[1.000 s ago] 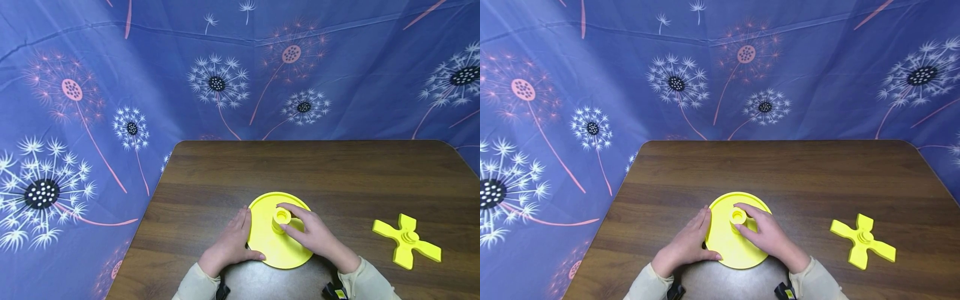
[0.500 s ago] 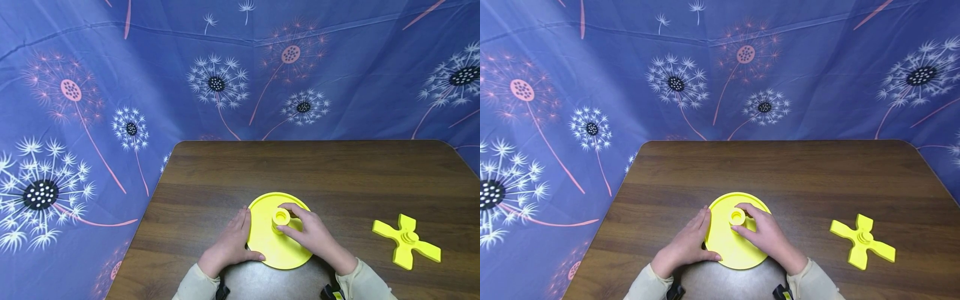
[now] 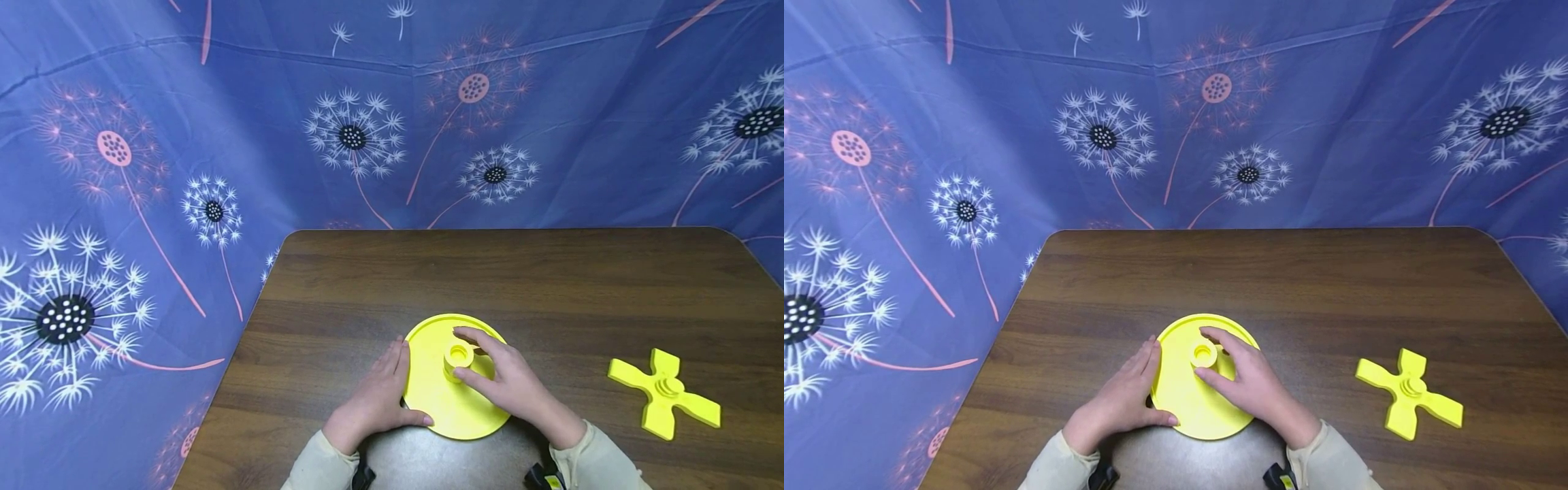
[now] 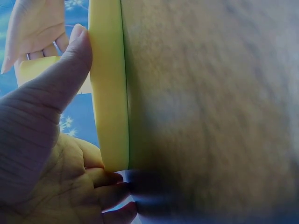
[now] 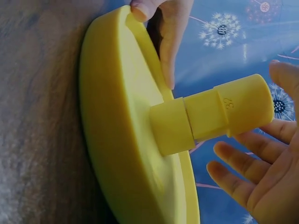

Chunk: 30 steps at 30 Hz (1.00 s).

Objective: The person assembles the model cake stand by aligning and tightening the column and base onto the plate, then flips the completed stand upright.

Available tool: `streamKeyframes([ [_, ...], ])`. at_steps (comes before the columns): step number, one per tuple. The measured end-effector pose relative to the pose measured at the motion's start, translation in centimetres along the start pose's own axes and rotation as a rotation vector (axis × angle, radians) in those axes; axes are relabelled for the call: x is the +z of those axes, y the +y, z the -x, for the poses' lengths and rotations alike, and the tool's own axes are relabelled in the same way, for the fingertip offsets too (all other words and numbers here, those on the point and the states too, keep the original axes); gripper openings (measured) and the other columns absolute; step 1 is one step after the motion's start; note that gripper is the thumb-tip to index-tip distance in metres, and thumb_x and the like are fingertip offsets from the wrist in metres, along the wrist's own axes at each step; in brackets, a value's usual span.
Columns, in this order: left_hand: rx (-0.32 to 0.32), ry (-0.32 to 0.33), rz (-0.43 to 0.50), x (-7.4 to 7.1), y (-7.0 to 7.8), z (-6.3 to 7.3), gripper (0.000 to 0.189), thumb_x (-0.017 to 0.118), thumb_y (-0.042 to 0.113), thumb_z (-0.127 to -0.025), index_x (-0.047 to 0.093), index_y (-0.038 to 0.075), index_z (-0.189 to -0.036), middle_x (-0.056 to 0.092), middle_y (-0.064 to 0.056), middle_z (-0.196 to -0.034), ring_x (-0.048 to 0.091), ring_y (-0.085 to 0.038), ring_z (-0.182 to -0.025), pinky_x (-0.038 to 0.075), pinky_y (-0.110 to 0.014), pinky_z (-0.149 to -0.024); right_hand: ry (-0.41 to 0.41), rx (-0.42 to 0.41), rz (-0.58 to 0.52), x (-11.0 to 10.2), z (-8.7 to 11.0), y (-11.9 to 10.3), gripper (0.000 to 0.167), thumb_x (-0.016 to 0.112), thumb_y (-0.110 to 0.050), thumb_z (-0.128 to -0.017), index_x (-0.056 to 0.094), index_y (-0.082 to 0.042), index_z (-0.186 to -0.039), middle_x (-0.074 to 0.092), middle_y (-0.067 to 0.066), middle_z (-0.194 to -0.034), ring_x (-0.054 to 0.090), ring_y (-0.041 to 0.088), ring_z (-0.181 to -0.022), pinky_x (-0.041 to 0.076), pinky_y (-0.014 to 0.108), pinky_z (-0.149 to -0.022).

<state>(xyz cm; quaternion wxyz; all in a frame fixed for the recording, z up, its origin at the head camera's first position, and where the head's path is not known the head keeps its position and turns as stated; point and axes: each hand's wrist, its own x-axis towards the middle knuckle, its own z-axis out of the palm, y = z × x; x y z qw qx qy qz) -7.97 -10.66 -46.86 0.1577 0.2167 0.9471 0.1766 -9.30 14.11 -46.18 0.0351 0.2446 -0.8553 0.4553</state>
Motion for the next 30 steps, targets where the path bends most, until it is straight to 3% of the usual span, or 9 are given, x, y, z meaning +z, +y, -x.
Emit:
streamKeyframes([
  [6,0.012,0.008,0.002,-0.02,0.01,0.05,0.125,0.075,0.063,-0.072,0.01,-0.006,-0.153,0.01,-0.023,-0.16,0.016,-0.034,-0.147,0.026,-0.048,-0.115,-0.052,-0.056,-0.072,-0.31,-0.13,0.07,0.053,0.067,-0.016,-0.093,0.048,-0.009,-0.141,0.056,0.005,-0.137,0.055,0.025,-0.121,0.049,0.048,-0.094],
  [13,0.016,0.013,-0.007,0.0,-0.01,0.07,0.125,0.075,0.064,-0.072,0.011,-0.007,-0.153,0.011,-0.024,-0.16,0.016,-0.034,-0.146,0.026,-0.048,-0.114,-0.076,-0.048,-0.109,-0.49,-0.06,0.23,0.044,0.066,-0.015,-0.094,0.054,-0.01,-0.136,0.058,0.002,-0.134,0.055,0.019,-0.121,0.049,0.047,-0.094],
  [23,0.012,0.018,-0.007,0.0,-0.07,0.07,0.125,0.076,0.063,-0.071,0.012,-0.006,-0.153,0.012,-0.024,-0.16,0.017,-0.034,-0.146,0.026,-0.049,-0.114,-0.018,0.009,-0.116,-0.2,0.05,0.31,0.041,0.074,-0.022,-0.088,0.06,-0.018,-0.127,0.064,-0.01,-0.114,0.061,0.01,-0.106,0.052,0.045,-0.09],
  [30,0.006,0.014,-0.019,0.0,0.01,0.06,0.125,0.076,0.064,-0.071,0.011,-0.006,-0.153,0.012,-0.022,-0.16,0.017,-0.033,-0.146,0.026,-0.048,-0.114,0.049,0.043,-0.057,0.2,0.17,0.09,0.042,0.078,-0.027,-0.084,0.061,-0.015,-0.121,0.066,-0.012,-0.106,0.063,0.009,-0.099,0.054,0.042,-0.087],
])
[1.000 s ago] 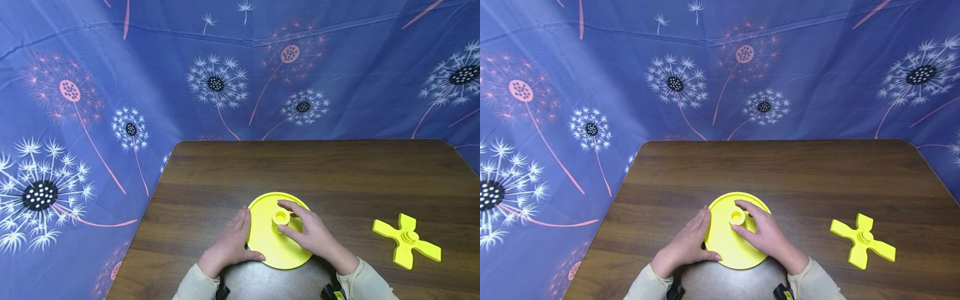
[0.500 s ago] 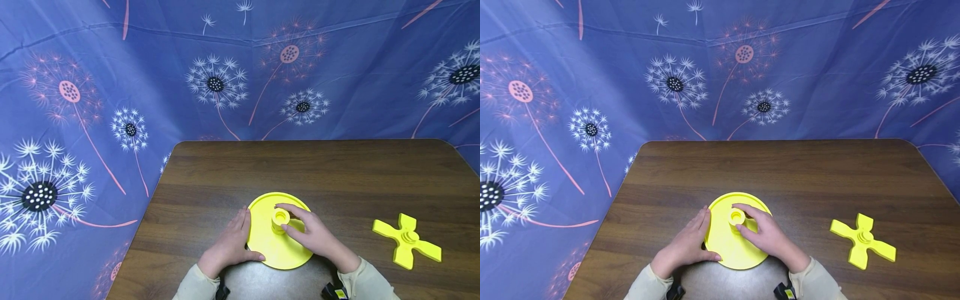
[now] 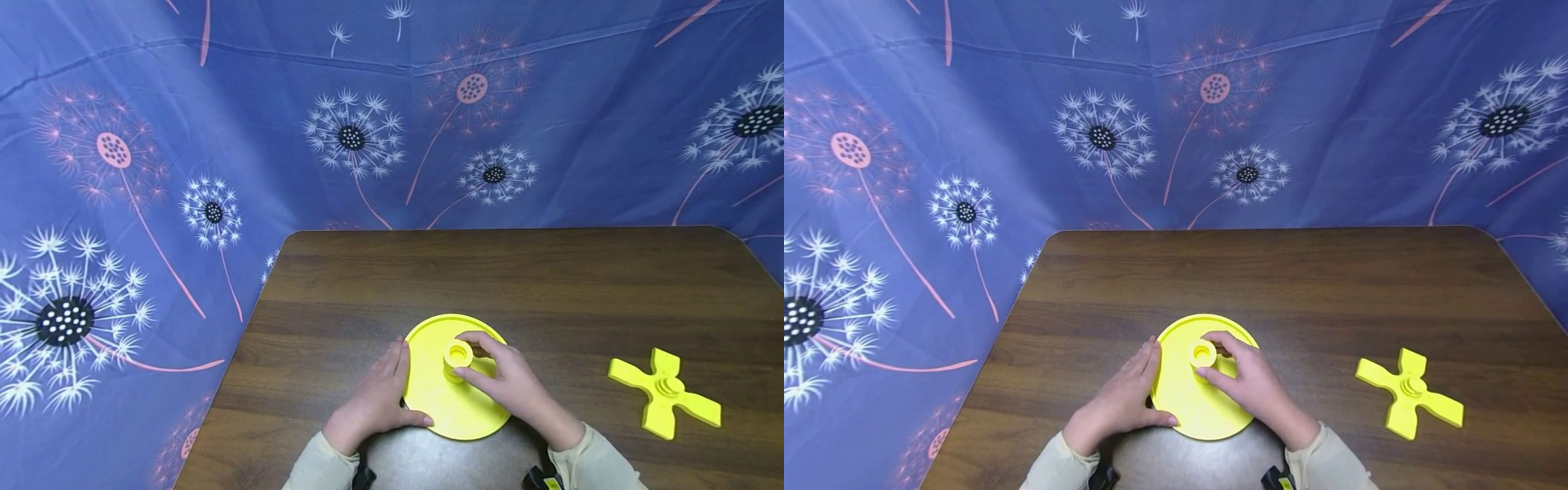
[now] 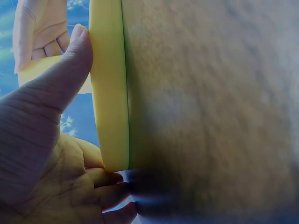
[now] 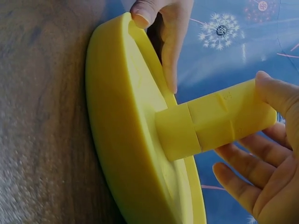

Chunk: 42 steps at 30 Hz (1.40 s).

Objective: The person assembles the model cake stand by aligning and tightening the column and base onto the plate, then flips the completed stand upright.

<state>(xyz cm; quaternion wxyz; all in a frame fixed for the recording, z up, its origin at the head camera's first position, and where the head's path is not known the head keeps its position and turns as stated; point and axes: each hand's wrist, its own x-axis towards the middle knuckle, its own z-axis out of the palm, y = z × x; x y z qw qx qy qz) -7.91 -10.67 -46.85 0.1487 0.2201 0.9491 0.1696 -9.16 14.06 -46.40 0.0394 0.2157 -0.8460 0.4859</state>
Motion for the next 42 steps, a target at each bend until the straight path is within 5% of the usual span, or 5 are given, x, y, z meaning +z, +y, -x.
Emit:
streamKeyframes([
  [12,-0.01,-0.017,0.017,-0.1,-0.1,-0.1,0.125,0.075,0.064,-0.072,0.01,-0.004,-0.154,0.009,-0.021,-0.161,0.014,-0.031,-0.147,0.025,-0.047,-0.115,0.104,0.016,0.119,0.7,0.0,-0.3,0.048,0.087,-0.027,-0.073,0.061,-0.016,-0.111,0.065,-0.01,-0.098,0.064,0.008,-0.092,0.056,0.037,-0.082],
  [17,0.002,-0.007,0.029,-0.1,0.0,0.1,0.125,0.076,0.063,-0.072,0.011,-0.006,-0.153,0.01,-0.022,-0.16,0.015,-0.033,-0.147,0.025,-0.047,-0.115,0.058,-0.006,0.147,0.4,-0.1,-0.3,0.055,0.084,-0.029,-0.077,0.058,-0.014,-0.123,0.066,-0.003,-0.113,0.063,0.013,-0.1,0.054,0.041,-0.084],
  [24,0.011,0.002,0.033,0.1,-0.1,0.0,0.125,0.077,0.062,-0.071,0.011,-0.006,-0.153,0.011,-0.024,-0.16,0.015,-0.034,-0.147,0.025,-0.049,-0.115,-0.081,-0.09,0.008,-0.2,-0.5,0.0,0.051,0.068,-0.018,-0.092,0.05,-0.012,-0.139,0.058,0.003,-0.134,0.056,0.023,-0.12,0.05,0.046,-0.092],
  [32,0.01,0.001,0.026,0.1,-0.1,-0.1,0.126,0.076,0.063,-0.071,0.01,-0.006,-0.153,0.011,-0.023,-0.16,0.016,-0.034,-0.147,0.025,-0.048,-0.115,-0.15,-0.057,-0.057,-0.7,-0.5,0.3,0.044,0.067,-0.017,-0.093,0.056,-0.009,-0.135,0.059,0.001,-0.133,0.056,0.023,-0.121,0.05,0.044,-0.095],
  [42,0.018,0.011,0.009,0.2,-0.3,-0.2,0.125,0.076,0.063,-0.071,0.012,-0.007,-0.153,0.012,-0.024,-0.159,0.016,-0.034,-0.146,0.025,-0.047,-0.115,-0.107,-0.017,-0.047,-0.6,-0.5,0.3,0.04,0.073,-0.023,-0.089,0.061,-0.011,-0.126,0.064,-0.005,-0.12,0.06,0.012,-0.108,0.052,0.043,-0.091],
])
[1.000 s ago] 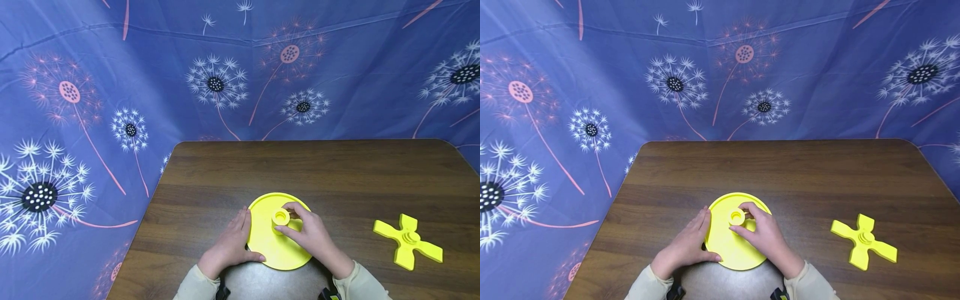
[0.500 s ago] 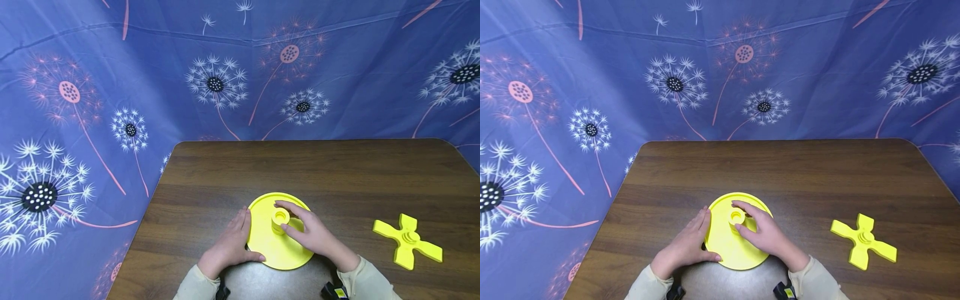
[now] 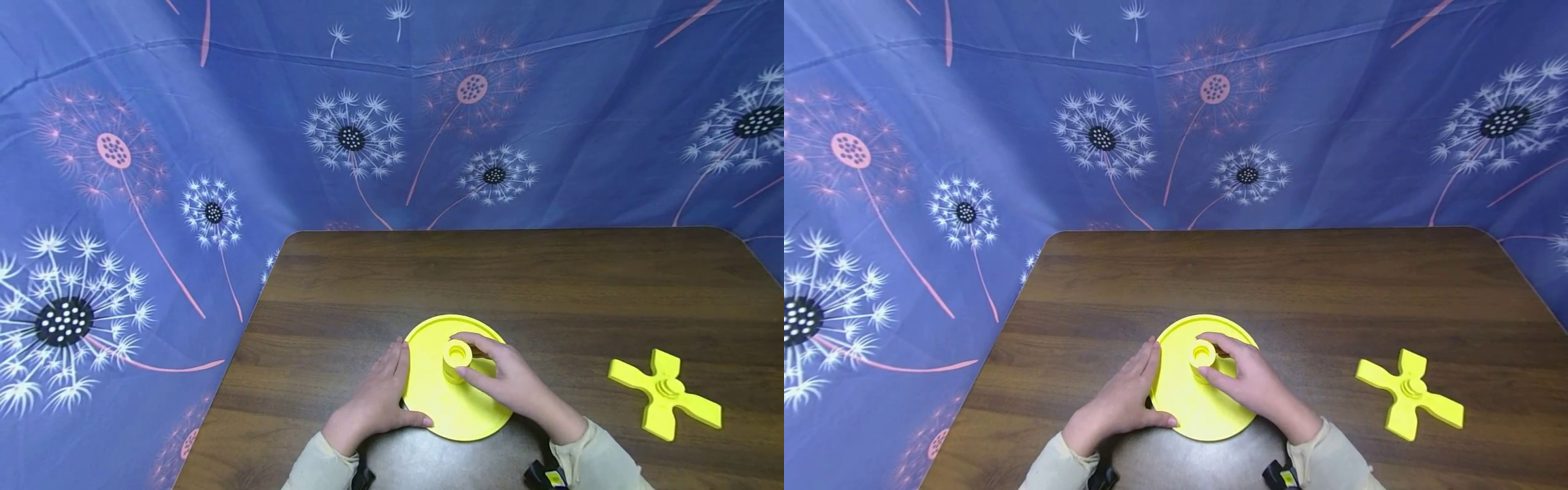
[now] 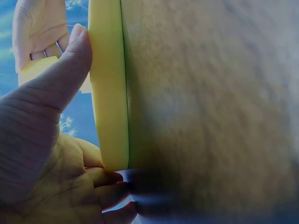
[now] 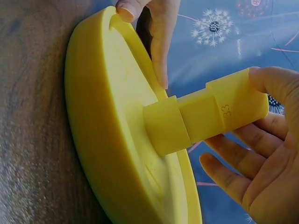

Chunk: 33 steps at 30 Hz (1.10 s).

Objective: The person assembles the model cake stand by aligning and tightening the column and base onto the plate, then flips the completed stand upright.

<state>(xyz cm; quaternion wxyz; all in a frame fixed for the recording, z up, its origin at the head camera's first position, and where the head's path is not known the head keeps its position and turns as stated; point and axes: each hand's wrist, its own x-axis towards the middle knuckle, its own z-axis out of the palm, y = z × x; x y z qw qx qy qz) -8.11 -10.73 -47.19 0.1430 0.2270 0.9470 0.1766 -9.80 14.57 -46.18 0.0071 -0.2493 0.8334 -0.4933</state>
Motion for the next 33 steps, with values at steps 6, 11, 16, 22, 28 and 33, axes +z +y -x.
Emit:
streamKeyframes([
  [6,0.001,0.001,0.004,0.0,0.0,0.0,0.125,0.077,0.062,-0.071,0.011,-0.007,-0.153,0.013,-0.024,-0.159,0.017,-0.034,-0.146,0.024,-0.047,-0.115,0.03,0.019,0.014,0.2,0.0,-0.2,0.039,0.075,-0.027,-0.087,0.062,-0.014,-0.122,0.064,-0.01,-0.112,0.06,0.01,-0.102,0.052,0.045,-0.09],
  [11,-0.005,-0.005,0.014,0.1,0.1,0.0,0.126,0.077,0.062,-0.071,0.01,-0.006,-0.153,0.011,-0.023,-0.16,0.015,-0.034,-0.147,0.024,-0.047,-0.115,0.051,0.027,0.037,0.3,0.0,-0.2,0.038,0.077,-0.028,-0.085,0.062,-0.017,-0.119,0.064,-0.012,-0.109,0.06,0.008,-0.101,0.053,0.043,-0.089],
  [16,-0.024,-0.021,0.035,0.1,0.1,0.0,0.126,0.077,0.062,-0.071,0.008,-0.004,-0.154,0.008,-0.022,-0.161,0.013,-0.033,-0.147,0.023,-0.048,-0.116,0.075,0.041,0.072,0.5,-0.1,-0.2,0.04,0.079,-0.029,-0.083,0.061,-0.017,-0.117,0.064,-0.012,-0.106,0.061,0.007,-0.098,0.054,0.042,-0.088],
  [22,-0.027,-0.02,0.026,0.0,0.1,-0.1,0.127,0.077,0.063,-0.071,0.009,-0.005,-0.154,0.008,-0.022,-0.161,0.013,-0.033,-0.147,0.024,-0.048,-0.115,0.126,0.027,0.101,0.9,-0.1,-0.2,0.042,0.083,-0.022,-0.079,0.061,-0.014,-0.114,0.064,-0.012,-0.099,0.061,0.007,-0.091,0.056,0.037,-0.082],
  [28,-0.042,-0.032,0.033,0.0,0.1,-0.1,0.127,0.076,0.064,-0.071,0.009,-0.003,-0.154,0.007,-0.02,-0.161,0.013,-0.032,-0.147,0.024,-0.048,-0.115,0.157,0.027,0.129,1.1,0.1,-0.3,0.044,0.084,-0.02,-0.076,0.061,-0.013,-0.113,0.063,-0.012,-0.095,0.06,0.006,-0.086,0.056,0.035,-0.079],
  [33,-0.042,-0.035,0.039,-0.1,0.1,-0.1,0.126,0.076,0.063,-0.071,0.008,-0.003,-0.154,0.006,-0.02,-0.161,0.012,-0.031,-0.147,0.024,-0.049,-0.115,0.128,0.011,0.129,1.0,0.0,-0.2,0.053,0.083,-0.024,-0.078,0.058,-0.011,-0.122,0.066,-0.006,-0.105,0.061,0.008,-0.095,0.055,0.035,-0.08],
])
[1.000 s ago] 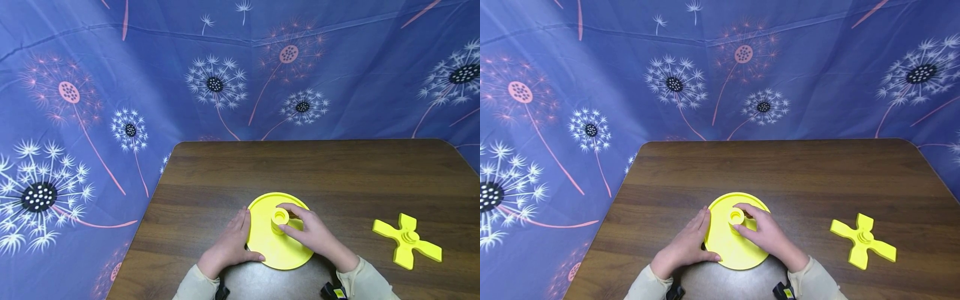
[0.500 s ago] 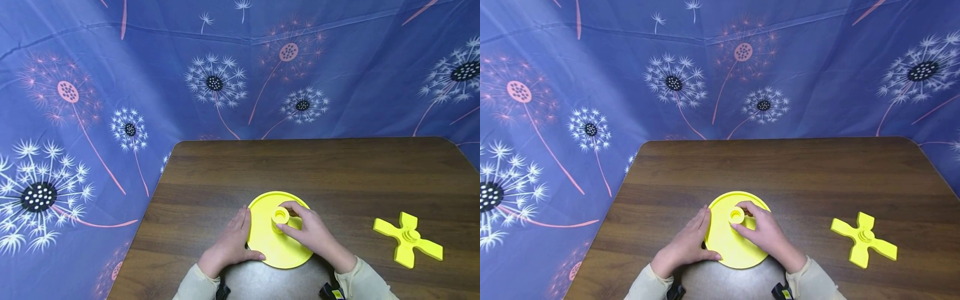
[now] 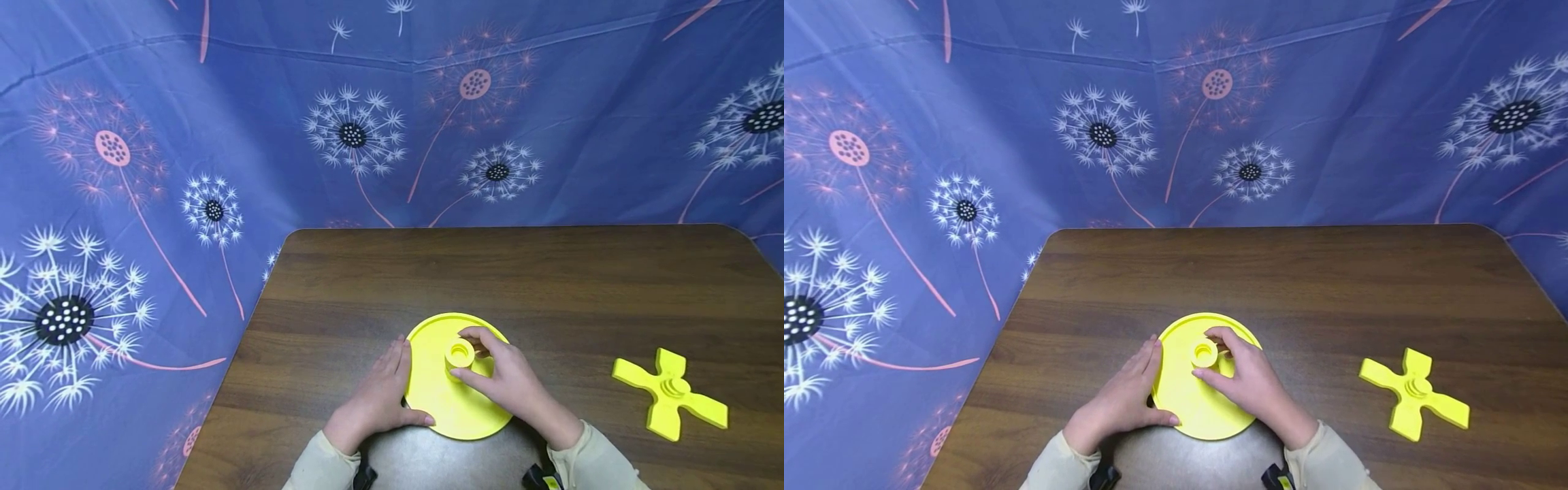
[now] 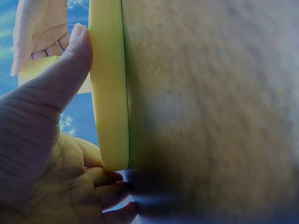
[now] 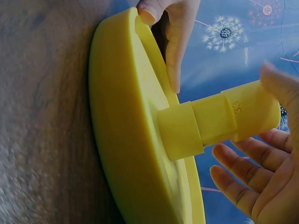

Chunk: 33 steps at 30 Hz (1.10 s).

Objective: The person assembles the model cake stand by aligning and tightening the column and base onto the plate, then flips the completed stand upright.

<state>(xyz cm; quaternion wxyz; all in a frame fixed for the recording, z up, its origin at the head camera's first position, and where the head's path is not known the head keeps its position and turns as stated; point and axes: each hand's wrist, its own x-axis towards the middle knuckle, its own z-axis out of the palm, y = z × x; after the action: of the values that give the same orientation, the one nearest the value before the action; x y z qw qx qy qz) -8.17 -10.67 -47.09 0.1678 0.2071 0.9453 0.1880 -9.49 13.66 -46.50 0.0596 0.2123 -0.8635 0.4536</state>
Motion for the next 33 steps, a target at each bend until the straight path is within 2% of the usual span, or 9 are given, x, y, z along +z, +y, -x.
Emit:
streamKeyframes([
  [4,0.004,-0.002,0.004,0.01,0.0,0.04,0.126,0.076,0.063,-0.072,0.008,-0.003,-0.154,0.006,-0.02,-0.161,0.012,-0.031,-0.148,0.024,-0.049,-0.115,-0.045,-0.018,-0.014,-0.22,-0.06,0.03,0.06,0.079,-0.029,-0.083,0.052,-0.014,-0.134,0.065,0.001,-0.122,0.06,0.014,-0.11,0.054,0.04,-0.086],
  [8,0.008,-0.002,0.002,0.03,0.03,0.09,0.126,0.075,0.063,-0.072,0.007,-0.003,-0.154,0.006,-0.02,-0.161,0.012,-0.031,-0.148,0.024,-0.048,-0.115,-0.086,-0.031,-0.048,-0.37,-0.06,0.01,0.058,0.075,-0.027,-0.087,0.051,-0.014,-0.138,0.059,0.001,-0.132,0.057,0.019,-0.117,0.05,0.044,-0.093],
  [14,0.006,0.002,0.006,0.01,0.1,0.14,0.126,0.076,0.063,-0.072,0.007,-0.002,-0.155,0.006,-0.02,-0.161,0.012,-0.032,-0.147,0.024,-0.049,-0.115,-0.133,-0.067,-0.08,-0.56,-0.09,0.25,0.052,0.07,-0.019,-0.091,0.052,-0.012,-0.139,0.056,-0.002,-0.136,0.051,0.018,-0.126,0.045,0.036,-0.101],
  [22,0.004,-0.002,0.004,-0.1,0.12,0.14,0.126,0.077,0.062,-0.072,0.007,-0.003,-0.155,0.005,-0.02,-0.161,0.012,-0.032,-0.147,0.023,-0.048,-0.115,-0.144,-0.093,-0.116,-0.65,-0.2,0.56,0.044,0.069,-0.016,-0.091,0.057,-0.012,-0.133,0.06,0.0,-0.131,0.056,0.023,-0.121,0.045,0.027,-0.1],
  [33,0.007,-0.005,-0.004,-0.01,0.0,0.08,0.126,0.076,0.063,-0.072,0.007,-0.003,-0.154,0.005,-0.021,-0.161,0.012,-0.031,-0.147,0.023,-0.048,-0.116,-0.104,-0.001,-0.09,-0.61,-0.17,0.37,0.041,0.074,-0.027,-0.088,0.061,-0.018,-0.125,0.064,-0.008,-0.118,0.06,0.01,-0.106,0.052,0.042,-0.09],
])
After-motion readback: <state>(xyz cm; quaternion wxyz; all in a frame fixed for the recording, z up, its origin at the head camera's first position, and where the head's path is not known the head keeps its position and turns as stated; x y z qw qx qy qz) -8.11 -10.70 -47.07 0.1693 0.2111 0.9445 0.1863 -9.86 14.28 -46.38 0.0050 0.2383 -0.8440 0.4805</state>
